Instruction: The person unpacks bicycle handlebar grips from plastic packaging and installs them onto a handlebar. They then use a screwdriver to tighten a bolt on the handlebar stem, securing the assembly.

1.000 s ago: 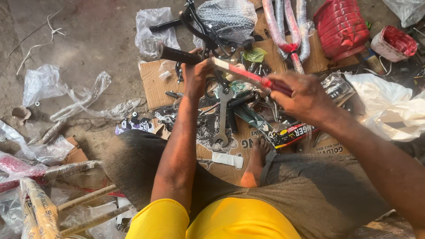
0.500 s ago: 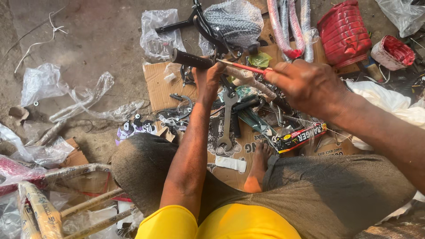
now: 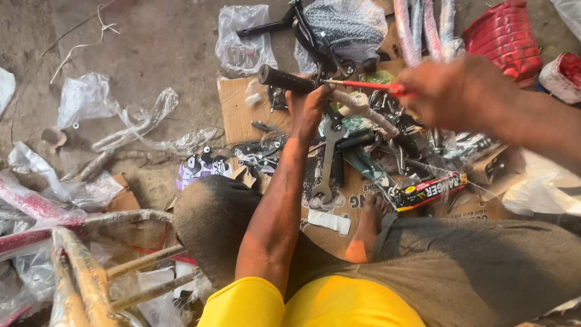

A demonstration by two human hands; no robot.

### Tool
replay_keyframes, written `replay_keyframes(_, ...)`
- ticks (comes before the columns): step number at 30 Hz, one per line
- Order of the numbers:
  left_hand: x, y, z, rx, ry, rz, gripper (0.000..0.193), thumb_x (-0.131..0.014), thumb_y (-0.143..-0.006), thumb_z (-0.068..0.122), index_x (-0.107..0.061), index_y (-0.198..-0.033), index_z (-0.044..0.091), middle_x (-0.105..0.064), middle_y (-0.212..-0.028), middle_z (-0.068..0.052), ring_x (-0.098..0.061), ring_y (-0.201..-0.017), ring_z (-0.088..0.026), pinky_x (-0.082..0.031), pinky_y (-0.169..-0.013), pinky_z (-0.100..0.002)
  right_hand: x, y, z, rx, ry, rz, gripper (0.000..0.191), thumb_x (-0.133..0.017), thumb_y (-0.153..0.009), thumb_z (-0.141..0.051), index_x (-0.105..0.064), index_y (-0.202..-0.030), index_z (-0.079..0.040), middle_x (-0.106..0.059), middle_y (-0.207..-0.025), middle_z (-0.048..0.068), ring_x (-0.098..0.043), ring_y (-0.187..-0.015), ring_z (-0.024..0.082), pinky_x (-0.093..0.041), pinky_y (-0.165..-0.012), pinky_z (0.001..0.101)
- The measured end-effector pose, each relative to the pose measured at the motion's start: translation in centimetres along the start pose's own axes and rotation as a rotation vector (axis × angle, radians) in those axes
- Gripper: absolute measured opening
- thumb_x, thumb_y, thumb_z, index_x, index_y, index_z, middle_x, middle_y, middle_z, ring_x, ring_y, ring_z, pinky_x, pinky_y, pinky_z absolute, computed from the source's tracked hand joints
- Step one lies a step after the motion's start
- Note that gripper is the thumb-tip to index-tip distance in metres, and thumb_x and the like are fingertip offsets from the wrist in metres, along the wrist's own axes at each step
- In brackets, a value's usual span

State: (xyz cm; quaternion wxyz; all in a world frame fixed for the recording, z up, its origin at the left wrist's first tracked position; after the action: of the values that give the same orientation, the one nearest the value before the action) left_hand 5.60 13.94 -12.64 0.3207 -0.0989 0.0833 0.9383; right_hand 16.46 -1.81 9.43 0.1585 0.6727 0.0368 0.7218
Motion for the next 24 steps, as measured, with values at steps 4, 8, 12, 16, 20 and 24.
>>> replay_keyframes(4, 0.1, 0.1, -0.6, 0.050, 0.231, -0.084, 0.021, -0.077, -0.079, 0.016, -0.066, -0.079, -0.002, -0.066, -0.072, -0.003, -0.063, -0.065, -0.012, -0.052, -0.061, -0.030, -0.4, 1.0, 1.4, -0.370, -0.439, 0.285, 0.020, -0.074, -0.098, -0.027, -0.073, -0.101, -0.007, -0.068, -0.082, 0.011, -0.060, -0.066, 0.018, -0.047, -0.053, 0.0321)
replay_keyframes(8, 0.3, 0.1, -1.1, 0.049, 0.208, -0.080, 0.021, -0.077, -0.081, 0.014, -0.064, -0.085, -0.001, -0.063, -0.079, -0.003, -0.059, -0.071, -0.011, -0.050, -0.063, -0.030, -3.1, 0.8, -1.7, 0.351, 0.538, -0.152, 0.033, -0.063, -0.100, -0.017, -0.069, -0.129, -0.001, -0.072, -0.085, 0.013, -0.066, -0.060, 0.012, -0.058, -0.051, 0.0246)
replay_keyframes(12, 0.5, 0.1, -1.0, 0.009, 0.139, -0.040, 0.028, -0.080, -0.083, 0.017, -0.059, -0.094, 0.002, -0.060, -0.084, -0.001, -0.058, -0.075, -0.010, -0.050, -0.065, -0.028, -2.2, -0.7, 0.9, -0.327, -0.775, 0.046, 0.026, -0.075, -0.090, -0.015, -0.073, -0.109, 0.002, -0.072, -0.090, 0.016, -0.068, -0.072, 0.018, -0.057, -0.059, 0.0345)
replay_keyframes(16, 0.5, 0.1, -1.4, 0.109, 0.214, -0.051, 0.026, -0.075, -0.078, 0.016, -0.060, -0.093, 0.002, -0.063, -0.081, -0.003, -0.061, -0.070, -0.014, -0.051, -0.061, -0.031, -0.8, -1.3, -0.4, -0.150, 0.020, -0.056, 0.016, -0.059, -0.101, -0.016, -0.073, -0.099, -0.007, -0.072, -0.083, 0.008, -0.069, -0.070, 0.015, -0.057, -0.057, 0.0257)
replay_keyframes(20, 0.4, 0.3, -1.3, 0.032, 0.002, -0.059, 0.023, -0.074, -0.084, 0.020, -0.067, -0.091, -0.001, -0.066, -0.083, -0.005, -0.062, -0.075, -0.014, -0.052, -0.069, -0.033, -0.9, -0.6, -4.3, 0.388, 0.542, -0.237, 0.024, -0.058, -0.104, -0.006, -0.067, -0.123, 0.006, -0.069, -0.078, 0.010, -0.068, -0.062, 0.012, -0.054, -0.045, 0.0264)
replay_keyframes(24, 0.2, 0.3, -1.8, 0.173, 0.211, -0.046, 0.032, -0.077, -0.084, 0.022, -0.064, -0.090, -0.006, -0.065, -0.080, -0.008, -0.061, -0.069, -0.017, -0.050, -0.065, -0.036, 3.6, -1.0, -4.5, 0.157, -0.249, 0.417, 0.015, -0.068, -0.087, -0.015, -0.072, -0.091, -0.001, -0.066, -0.074, 0.010, -0.066, -0.063, 0.014, -0.053, -0.050, 0.0284)
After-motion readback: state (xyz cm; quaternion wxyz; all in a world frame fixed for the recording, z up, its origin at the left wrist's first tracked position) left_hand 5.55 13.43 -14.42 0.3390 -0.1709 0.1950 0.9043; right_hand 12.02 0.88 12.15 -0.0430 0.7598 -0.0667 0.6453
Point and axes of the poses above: each hand's wrist, its own y-axis away from the middle knuckle, its own x-axis out of the back of the hand, z = x × y, the point moved 4 cm from there along -y, towards the middle knuckle
